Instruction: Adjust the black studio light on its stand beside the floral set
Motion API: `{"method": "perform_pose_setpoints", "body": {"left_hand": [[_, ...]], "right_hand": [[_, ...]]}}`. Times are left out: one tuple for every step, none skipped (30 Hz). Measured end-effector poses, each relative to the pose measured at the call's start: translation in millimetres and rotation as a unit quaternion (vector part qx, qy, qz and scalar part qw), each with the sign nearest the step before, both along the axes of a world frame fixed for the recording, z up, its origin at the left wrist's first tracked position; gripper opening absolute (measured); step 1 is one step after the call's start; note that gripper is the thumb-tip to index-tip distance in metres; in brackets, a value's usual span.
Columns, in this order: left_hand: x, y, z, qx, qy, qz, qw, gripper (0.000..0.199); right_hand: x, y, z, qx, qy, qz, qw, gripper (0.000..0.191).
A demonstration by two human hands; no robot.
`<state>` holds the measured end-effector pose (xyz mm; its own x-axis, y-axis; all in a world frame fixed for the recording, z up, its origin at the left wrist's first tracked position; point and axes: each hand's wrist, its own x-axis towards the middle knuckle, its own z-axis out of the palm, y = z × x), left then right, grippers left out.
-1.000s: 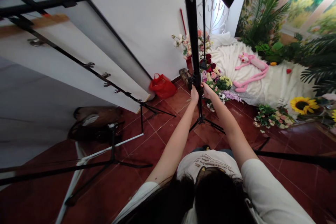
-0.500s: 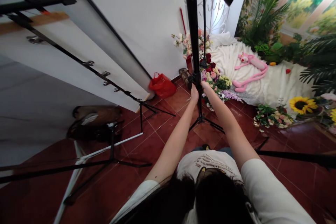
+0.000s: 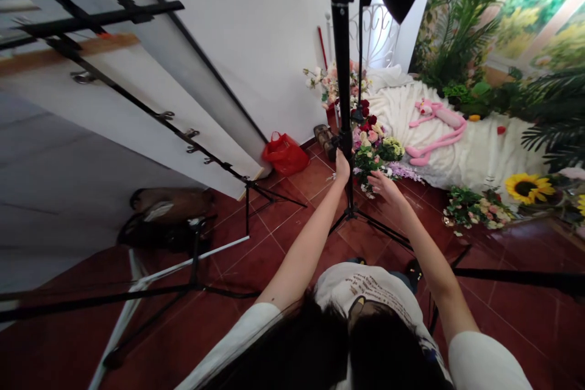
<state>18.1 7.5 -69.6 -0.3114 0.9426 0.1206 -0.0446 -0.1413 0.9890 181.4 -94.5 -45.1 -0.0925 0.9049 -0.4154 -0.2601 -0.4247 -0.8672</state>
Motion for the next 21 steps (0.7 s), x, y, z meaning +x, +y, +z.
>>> {"method": "perform_pose_setpoints", "body": {"left_hand": [[2.2,-5.0,0.6,-0.012,0.006,0.019,1.0,0.057],[5.2,-11.7,-0.1,-0.019,0.016,0.042,0.999,0.056],[9.1,-20.3,-2.8,-0.018,0.032,0.063,0.997,0.055],[13.9,-30.5,-7.8,-0.007,0.054,0.08,0.995,0.054],[19.7,-42.1,-15.2,0.007,0.077,0.1,0.992,0.053],[26.4,-54.5,-24.8,0.009,0.1,0.117,0.988,0.053],[34.3,-67.3,-36.4,0.0,0.12,0.135,0.984,0.054],[43.2,-79.8,-49.3,-0.016,0.137,0.146,0.98,0.054],[53.3,-91.8,-62.7,-0.033,0.15,0.143,0.978,0.054],[64.5,-102.9,-75.5,-0.052,0.156,0.132,0.977,0.054],[77.0,-113.0,-87.1,-0.07,0.158,0.108,0.979,0.053],[90.7,-122.0,-96.6,-0.083,0.162,0.074,0.981,0.051],[105.6,-130.1,-103.5,-0.093,0.161,0.04,0.982,0.048],[121.5,-137.4,-107.4,-0.099,0.16,0.002,0.982,0.045],[138.4,-144.0,-108.5,-0.101,0.156,-0.036,0.982,0.043],[156.2,-150.1,-106.7,-0.1,0.151,-0.073,0.981,0.04],[174.6,-155.9,-102.5,-0.096,0.146,-0.11,0.979,0.038],[193.4,-161.5,-96.3,-0.09,0.139,-0.146,0.975,0.036],[212.5,-167.0,-88.6,-0.081,0.131,-0.181,0.971,0.035],[231.6,-172.6,-80.0,-0.071,0.122,-0.216,0.966,0.035],[250.5,-178.5,-70.8,-0.058,0.113,-0.25,0.96,0.035]], "right_hand": [[12.1,-17.8,-3.1,-0.01,0.01,-0.008,1.0,0.023],[23.9,-35.7,-6.3,-0.003,0.022,-0.02,1.0,0.023],[35.3,-53.5,-9.8,0.004,0.034,-0.038,0.999,0.025],[46.4,-71.1,-13.6,0.004,0.045,-0.059,0.997,0.025],[56.9,-88.3,-17.9,-0.001,0.056,-0.086,0.995,0.025],[67.0,-104.9,-22.6,-0.004,0.064,-0.113,0.992,0.025],[76.3,-120.8,-27.4,-0.008,0.07,-0.139,0.988,0.024],[84.8,-135.7,-32.1,-0.008,0.077,-0.168,0.983,0.023],[92.6,-149.5,-36.4,-0.005,0.084,-0.195,0.977,0.022],[99.5,-162.2,-39.9,0.001,0.09,-0.223,0.971,0.022],[105.7,-173.7,-42.3,0.009,0.095,-0.25,0.964,0.022],[111.4,-184.0,-43.4,0.018,0.1,-0.275,0.956,0.022],[116.8,-193.4,-43.2,0.026,0.104,-0.299,0.948,0.022],[122.0,-202.0,-41.8,0.032,0.108,-0.321,0.94,0.022],[127.2,-210.3,-39.2,0.038,0.113,-0.343,0.932,0.022],[132.5,-218.3,-35.8,0.043,0.119,-0.363,0.923,0.021],[137.8,-226.5,-31.7,0.048,0.125,-0.383,0.914,0.021],[143.2,-234.9,-27.3,0.052,0.13,-0.403,0.905,0.021],[148.6,-243.6,-22.6,0.057,0.135,-0.422,0.895,0.021],[154.0,-252.7,-17.9,0.061,0.139,-0.441,0.885,0.022],[159.4,-262.0,-13.3,0.065,0.143,-0.459,0.874,0.023]]}}
